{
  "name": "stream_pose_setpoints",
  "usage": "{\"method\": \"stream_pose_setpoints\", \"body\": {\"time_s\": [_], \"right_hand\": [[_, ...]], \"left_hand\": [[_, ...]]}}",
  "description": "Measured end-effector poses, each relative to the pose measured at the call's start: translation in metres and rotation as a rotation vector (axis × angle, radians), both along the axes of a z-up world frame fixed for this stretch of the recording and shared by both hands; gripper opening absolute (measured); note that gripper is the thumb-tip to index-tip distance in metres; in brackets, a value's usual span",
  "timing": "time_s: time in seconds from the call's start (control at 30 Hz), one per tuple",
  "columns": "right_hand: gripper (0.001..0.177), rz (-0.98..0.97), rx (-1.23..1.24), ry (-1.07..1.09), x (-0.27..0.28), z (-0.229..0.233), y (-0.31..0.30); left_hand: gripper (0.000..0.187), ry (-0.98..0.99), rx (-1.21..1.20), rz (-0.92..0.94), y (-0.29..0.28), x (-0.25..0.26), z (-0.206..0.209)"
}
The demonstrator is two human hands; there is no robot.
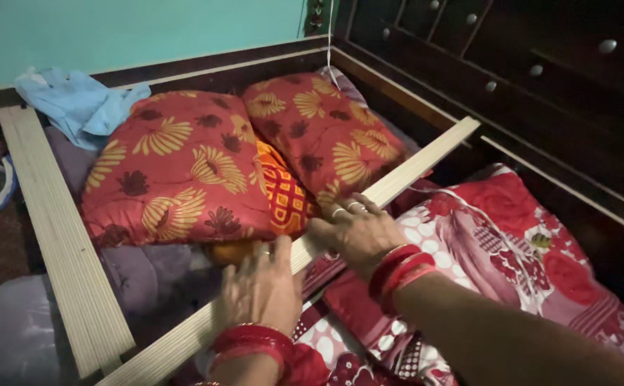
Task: The person opens a dark brown storage chest and removes a light-colored wooden slat. They then place the slat across the interior of the chest to create a divider, adjusting it into position. The person repeats this process with a second slat, arranging both to form a cross-shaped divider within the chest.
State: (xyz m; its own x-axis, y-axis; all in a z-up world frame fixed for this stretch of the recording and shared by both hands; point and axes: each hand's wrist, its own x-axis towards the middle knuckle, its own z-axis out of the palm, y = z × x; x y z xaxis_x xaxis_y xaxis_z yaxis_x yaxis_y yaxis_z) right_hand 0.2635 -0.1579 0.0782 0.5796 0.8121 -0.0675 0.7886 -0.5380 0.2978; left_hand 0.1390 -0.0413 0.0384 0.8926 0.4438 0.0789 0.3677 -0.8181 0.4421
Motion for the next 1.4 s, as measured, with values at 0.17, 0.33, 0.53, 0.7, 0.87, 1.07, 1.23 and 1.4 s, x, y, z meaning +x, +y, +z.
{"method": "stream_pose_setpoints", "body": {"time_s": [0.17,0.33,0.53,0.7,0.87,1.07,1.23,1.4], "right_hand": [[0.044,-0.074,0.047,-0.032,0.009,0.026,-0.017],[0.048,-0.174,-0.093,0.061,0.026,0.023,-0.043],[0.048,-0.005,0.047,-0.030,0.057,0.008,-0.059],[0.039,-0.136,-0.083,0.081,0.066,0.009,-0.045],[0.050,-0.126,-0.107,0.134,0.060,0.004,-0.041],[0.052,-0.038,-0.062,0.096,0.072,-0.006,-0.061],[0.050,-0.012,0.003,0.109,0.081,-0.002,-0.062],[0.046,-0.076,-0.070,0.111,0.077,-0.001,-0.055]], "left_hand": [[0.048,-0.054,-0.026,-0.024,-0.022,0.025,0.002],[0.036,-0.169,0.075,-0.104,-0.049,0.048,-0.022],[0.049,-0.225,0.292,-0.083,-0.055,0.061,-0.020],[0.046,-0.083,0.236,-0.074,-0.046,0.061,-0.012],[0.045,-0.089,0.244,-0.077,-0.051,0.061,-0.019],[0.043,-0.097,0.250,-0.092,-0.060,0.069,-0.026],[0.041,-0.098,0.288,-0.073,-0.062,0.077,-0.022],[0.042,-0.117,0.333,-0.079,-0.055,0.076,-0.017]]}}
